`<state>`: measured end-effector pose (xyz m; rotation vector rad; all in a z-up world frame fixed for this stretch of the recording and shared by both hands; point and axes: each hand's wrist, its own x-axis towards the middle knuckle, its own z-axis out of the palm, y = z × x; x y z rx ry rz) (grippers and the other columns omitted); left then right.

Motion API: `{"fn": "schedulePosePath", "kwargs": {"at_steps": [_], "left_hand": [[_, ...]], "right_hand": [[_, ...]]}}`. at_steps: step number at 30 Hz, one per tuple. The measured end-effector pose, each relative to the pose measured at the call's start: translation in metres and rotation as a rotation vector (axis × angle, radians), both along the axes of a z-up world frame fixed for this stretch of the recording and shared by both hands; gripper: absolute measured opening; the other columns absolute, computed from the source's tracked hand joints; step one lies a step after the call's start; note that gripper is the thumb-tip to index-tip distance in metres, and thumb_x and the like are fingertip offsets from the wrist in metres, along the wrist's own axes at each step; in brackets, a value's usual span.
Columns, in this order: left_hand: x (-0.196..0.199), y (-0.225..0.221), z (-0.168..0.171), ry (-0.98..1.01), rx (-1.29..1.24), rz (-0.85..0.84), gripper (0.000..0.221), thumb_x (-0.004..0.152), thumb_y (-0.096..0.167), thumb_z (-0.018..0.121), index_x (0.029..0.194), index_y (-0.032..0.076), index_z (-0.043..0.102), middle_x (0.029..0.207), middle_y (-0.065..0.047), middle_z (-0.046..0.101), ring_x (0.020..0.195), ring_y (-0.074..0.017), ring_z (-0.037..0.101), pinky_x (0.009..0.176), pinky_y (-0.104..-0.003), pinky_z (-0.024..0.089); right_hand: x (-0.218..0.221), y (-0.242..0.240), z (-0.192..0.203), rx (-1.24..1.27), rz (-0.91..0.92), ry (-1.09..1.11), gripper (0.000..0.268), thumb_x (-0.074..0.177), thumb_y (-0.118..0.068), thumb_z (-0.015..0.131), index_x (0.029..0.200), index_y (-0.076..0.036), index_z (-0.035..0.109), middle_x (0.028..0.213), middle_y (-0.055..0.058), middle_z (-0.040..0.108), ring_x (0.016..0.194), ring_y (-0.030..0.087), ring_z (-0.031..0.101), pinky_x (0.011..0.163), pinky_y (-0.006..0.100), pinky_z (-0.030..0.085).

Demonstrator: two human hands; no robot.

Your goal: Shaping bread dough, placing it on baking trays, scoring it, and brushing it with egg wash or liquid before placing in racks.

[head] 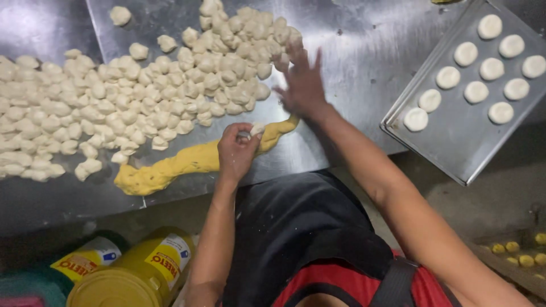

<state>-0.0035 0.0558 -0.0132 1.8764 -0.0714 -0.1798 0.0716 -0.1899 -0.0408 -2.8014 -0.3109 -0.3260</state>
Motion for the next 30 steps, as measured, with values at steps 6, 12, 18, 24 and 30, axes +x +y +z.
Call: {"fn": "schedulePosePath", "kwargs": {"at_steps": [6,12,18,24,30], "left_hand": [[-0.037,0.084,-0.016,0.05,-0.235,0.198,0.027,0.09,0.0,0.075,0.114,0.0,0.062,0.11,-0.004,0.068,0.083,-0.0099,0.068,0.07,-0.024,0.058],[-0.072,0.123,-0.039,0.219,-0.418,0.541,0.022,0.094,0.002,0.073,0.11,-0.002,0.058,0.101,-0.013,0.071,0.08,-0.0159,0.069,0.07,-0.028,0.061],[-0.039,0.085,0.009,0.278,-0.39,0.435,0.02,0.096,0.007,0.07,0.11,0.002,0.056,0.102,-0.012,0.068,0.081,-0.0161,0.071,0.068,-0.028,0.062],[-0.025,0.054,-0.004,0.071,-0.437,0.349,0.031,0.095,0.0,0.077,0.106,0.004,0.048,0.101,-0.01,0.061,0.083,-0.0125,0.063,0.07,-0.03,0.062],[-0.04,-0.01,-0.013,0.274,-0.503,0.381,0.055,0.081,-0.007,0.076,0.129,0.002,0.05,0.098,-0.009,0.064,0.076,-0.0142,0.064,0.059,-0.028,0.055]], "right_hand": [[-0.121,-0.016,-0.037,-0.024,0.095,0.291,0.077,0.1,-0.054,0.052,0.159,-0.008,0.036,0.167,0.017,0.035,0.157,0.041,0.025,0.126,0.064,0.015],[-0.088,-0.03,-0.05,-0.158,0.065,0.317,0.085,0.095,-0.065,0.045,0.162,-0.014,0.033,0.17,0.019,0.023,0.157,0.045,0.013,0.118,0.073,0.003],[0.023,-0.026,-0.027,0.038,-0.214,0.186,0.091,0.106,-0.063,0.046,0.168,-0.001,0.023,0.173,0.026,0.008,0.158,0.044,0.0,0.115,0.076,-0.01],[-0.109,-0.044,-0.05,0.019,-0.071,0.19,0.082,0.093,-0.04,0.065,0.155,0.004,0.035,0.162,0.031,0.027,0.15,0.051,0.022,0.118,0.072,0.01],[-0.131,-0.097,-0.027,0.173,-0.015,0.141,0.047,0.091,-0.009,0.07,0.136,-0.006,0.061,0.135,0.018,0.061,0.129,0.039,0.054,0.107,0.05,0.043]]}}
